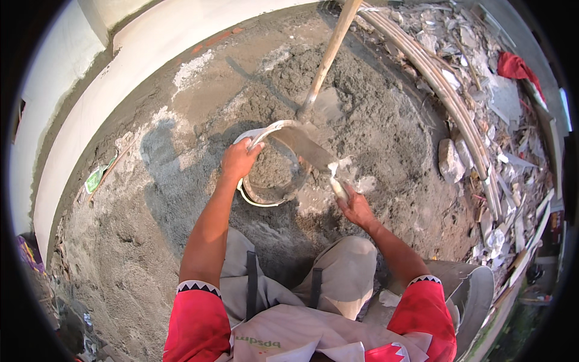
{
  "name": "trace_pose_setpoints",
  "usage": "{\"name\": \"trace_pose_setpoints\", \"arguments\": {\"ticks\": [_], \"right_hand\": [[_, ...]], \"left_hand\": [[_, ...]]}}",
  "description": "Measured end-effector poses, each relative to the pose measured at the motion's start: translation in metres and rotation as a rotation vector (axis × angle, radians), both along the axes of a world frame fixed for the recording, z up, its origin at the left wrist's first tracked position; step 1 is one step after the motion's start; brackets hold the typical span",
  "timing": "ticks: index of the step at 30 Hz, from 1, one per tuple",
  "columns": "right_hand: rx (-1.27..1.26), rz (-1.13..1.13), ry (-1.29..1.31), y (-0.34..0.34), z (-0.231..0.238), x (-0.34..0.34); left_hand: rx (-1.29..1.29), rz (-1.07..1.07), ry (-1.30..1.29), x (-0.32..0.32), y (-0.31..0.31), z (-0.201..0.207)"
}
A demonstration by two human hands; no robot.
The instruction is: The person scoops wet cement from a pile into a bucket using a trowel, then carries the bucket into a room and applies the cement along the floor edge near a wall. Another person is also working nearby with a separate bucket.
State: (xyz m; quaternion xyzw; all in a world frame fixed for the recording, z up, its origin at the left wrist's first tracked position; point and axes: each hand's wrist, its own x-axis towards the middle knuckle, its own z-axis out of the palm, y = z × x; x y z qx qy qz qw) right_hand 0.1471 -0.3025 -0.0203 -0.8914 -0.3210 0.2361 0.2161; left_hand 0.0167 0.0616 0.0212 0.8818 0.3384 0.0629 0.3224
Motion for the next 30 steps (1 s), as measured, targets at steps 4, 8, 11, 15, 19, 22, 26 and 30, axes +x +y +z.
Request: {"name": "trace_pose_setpoints", "arguments": {"ticks": [4,8,11,15,19,22,26,30], "right_hand": [[0.217,-0.421,0.187,-0.024,-0.03,0.001],[0.301,-0.774,0.42,-0.052,-0.056,0.009],[0.341,-0.98,0.392,-0.068,-0.08,0.04],[0.2,-1.201,0.106,-0.093,-0.111,0.1],[0.186,-1.392,-0.044,-0.111,-0.121,0.116],[0.194,-1.169,0.314,-0.098,-0.129,0.102],[0.065,-0.766,0.313,-0.067,-0.145,0.086],[0.194,-0.856,0.387,-0.056,-0.138,0.059]], "left_hand": [[-0.023,0.03,-0.047,0.002,-0.002,-0.001],[0.014,0.076,-0.126,-0.001,0.003,-0.004],[0.018,0.064,-0.187,-0.001,0.002,-0.009],[0.012,0.052,-0.165,0.001,-0.002,-0.016],[0.099,0.03,-0.143,0.004,-0.004,-0.019],[0.112,0.044,-0.125,0.006,-0.01,-0.02],[0.133,0.057,-0.116,0.007,-0.015,-0.017],[0.118,0.059,-0.122,0.005,-0.013,-0.012]]}}
